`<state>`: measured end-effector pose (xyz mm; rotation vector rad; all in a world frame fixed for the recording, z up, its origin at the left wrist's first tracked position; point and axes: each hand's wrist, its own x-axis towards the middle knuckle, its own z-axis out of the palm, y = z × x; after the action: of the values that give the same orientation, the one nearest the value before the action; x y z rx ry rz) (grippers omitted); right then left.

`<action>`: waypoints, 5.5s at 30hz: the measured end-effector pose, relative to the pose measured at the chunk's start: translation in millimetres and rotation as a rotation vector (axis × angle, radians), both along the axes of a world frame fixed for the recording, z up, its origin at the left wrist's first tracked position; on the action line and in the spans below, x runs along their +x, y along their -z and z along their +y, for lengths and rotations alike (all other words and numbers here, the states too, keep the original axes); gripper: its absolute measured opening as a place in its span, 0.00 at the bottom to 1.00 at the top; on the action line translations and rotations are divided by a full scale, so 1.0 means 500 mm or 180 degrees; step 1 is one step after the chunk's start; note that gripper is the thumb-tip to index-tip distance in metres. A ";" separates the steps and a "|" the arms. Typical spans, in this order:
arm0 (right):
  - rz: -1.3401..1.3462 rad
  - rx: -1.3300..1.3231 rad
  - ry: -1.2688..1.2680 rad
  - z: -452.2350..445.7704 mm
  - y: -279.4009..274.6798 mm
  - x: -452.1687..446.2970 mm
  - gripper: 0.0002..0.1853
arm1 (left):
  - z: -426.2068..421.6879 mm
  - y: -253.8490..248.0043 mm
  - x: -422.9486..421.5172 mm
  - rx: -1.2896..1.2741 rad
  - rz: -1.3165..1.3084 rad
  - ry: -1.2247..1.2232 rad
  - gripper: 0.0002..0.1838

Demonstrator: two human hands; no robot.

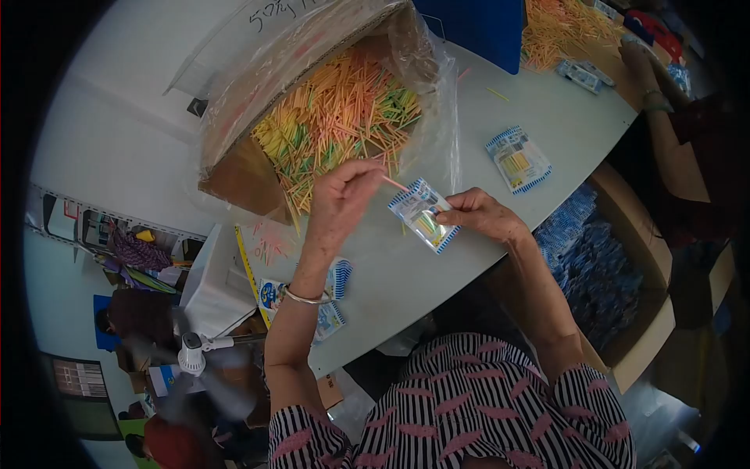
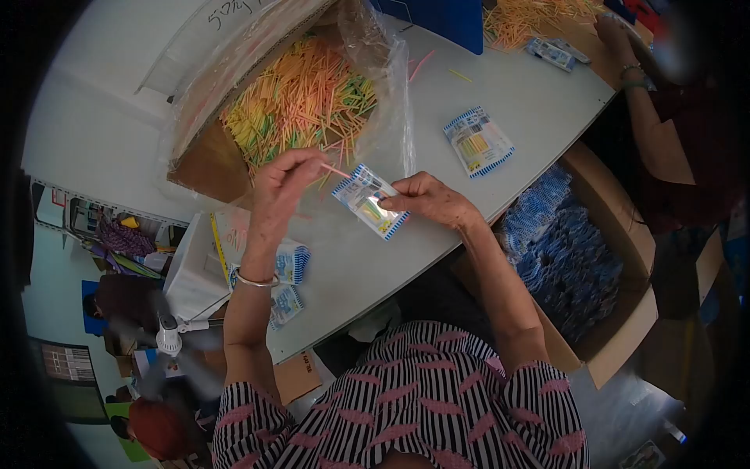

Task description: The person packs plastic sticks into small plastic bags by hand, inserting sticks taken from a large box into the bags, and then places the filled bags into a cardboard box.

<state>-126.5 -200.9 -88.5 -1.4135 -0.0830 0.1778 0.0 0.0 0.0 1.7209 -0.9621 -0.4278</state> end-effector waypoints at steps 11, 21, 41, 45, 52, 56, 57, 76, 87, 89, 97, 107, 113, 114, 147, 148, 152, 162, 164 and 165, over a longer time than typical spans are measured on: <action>-0.0514 -0.1888 0.2323 -0.147 0.003 -0.041 0.13 | 0.073 0.045 0.045 0.0470 -0.1001 -0.0720 0.15; -0.1019 -0.4388 0.3206 -0.120 0.035 -0.035 0.29 | 0.165 0.004 -0.031 0.0763 -0.1080 -0.0924 0.17; -0.2021 -0.3418 0.0821 0.434 0.074 0.155 0.09 | 0.389 0.046 -0.070 0.0601 -0.0298 -0.1682 0.15; -0.2230 -0.2656 0.1000 0.408 0.056 0.145 0.07 | 0.413 0.071 -0.068 0.0668 -0.0618 -0.1831 0.15; -0.2596 -0.2446 0.0781 0.399 0.059 0.138 0.06 | 0.371 0.107 -0.079 0.0812 0.0042 -0.1917 0.17; -0.2450 -0.2573 0.0749 0.398 0.055 0.127 0.07 | 0.384 0.144 -0.064 0.1532 -0.1997 -0.2077 0.21; -0.2413 -0.2594 0.0741 0.396 0.052 0.124 0.09 | 0.381 0.138 -0.064 0.1534 -0.1994 -0.2077 0.21; -0.2257 -0.2406 0.0783 0.401 0.081 0.123 0.22 | 0.376 0.117 0.011 0.1492 -0.0315 -0.1542 0.18; -0.2344 -0.2432 0.0811 0.401 0.087 0.124 0.22 | 0.362 0.137 0.012 0.1568 -0.0554 -0.1562 0.16; -0.2379 -0.2471 0.0797 0.400 0.087 0.124 0.22 | 0.367 0.131 0.016 0.1263 -0.0638 -0.1285 0.17; -0.2432 -0.2546 0.0802 0.400 0.090 0.125 0.22 | 0.377 0.151 0.054 0.1454 -0.0777 -0.0728 0.13; -0.2377 -0.2244 0.0865 0.397 0.092 0.126 0.19 | 0.407 0.261 0.089 0.0391 0.0478 -0.0181 0.13; -0.2119 -0.1885 0.0914 0.392 0.082 0.124 0.18 | 0.351 0.120 -0.005 0.0072 0.2092 -0.0574 0.13; -0.1968 -0.1628 0.0935 0.390 0.080 0.124 0.18 | 0.352 0.110 -0.015 0.0073 0.2090 -0.0572 0.13; -0.2411 -0.3721 0.0503 0.364 0.050 0.025 0.21 | 0.421 0.072 -0.154 0.2181 -0.2332 -0.0259 0.24; -0.2409 -0.3722 0.0506 0.364 0.052 0.024 0.21 | 0.424 0.084 -0.169 0.2184 -0.2600 -0.0307 0.24; -0.2492 -0.3791 0.0524 0.363 0.055 0.024 0.23 | 0.434 0.110 -0.172 0.2190 -0.2202 -0.0315 0.28; -0.2832 -0.1944 0.0850 0.403 -0.026 -0.008 0.24 | 0.389 0.077 -0.161 0.1636 -0.2724 -0.0450 0.13; -0.2414 -0.1795 0.0635 0.413 -0.045 -0.013 0.23 | 0.369 0.068 -0.164 0.1300 -0.2888 -0.0420 0.14; -0.2009 -0.1617 0.0394 0.412 -0.054 -0.011 0.22 | 0.363 0.065 -0.164 0.1248 -0.2830 -0.0455 0.16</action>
<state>-131.8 5.3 -61.5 -1.9333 -0.4965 -0.3829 -81.8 181.5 -32.3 2.3845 -1.4176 0.3132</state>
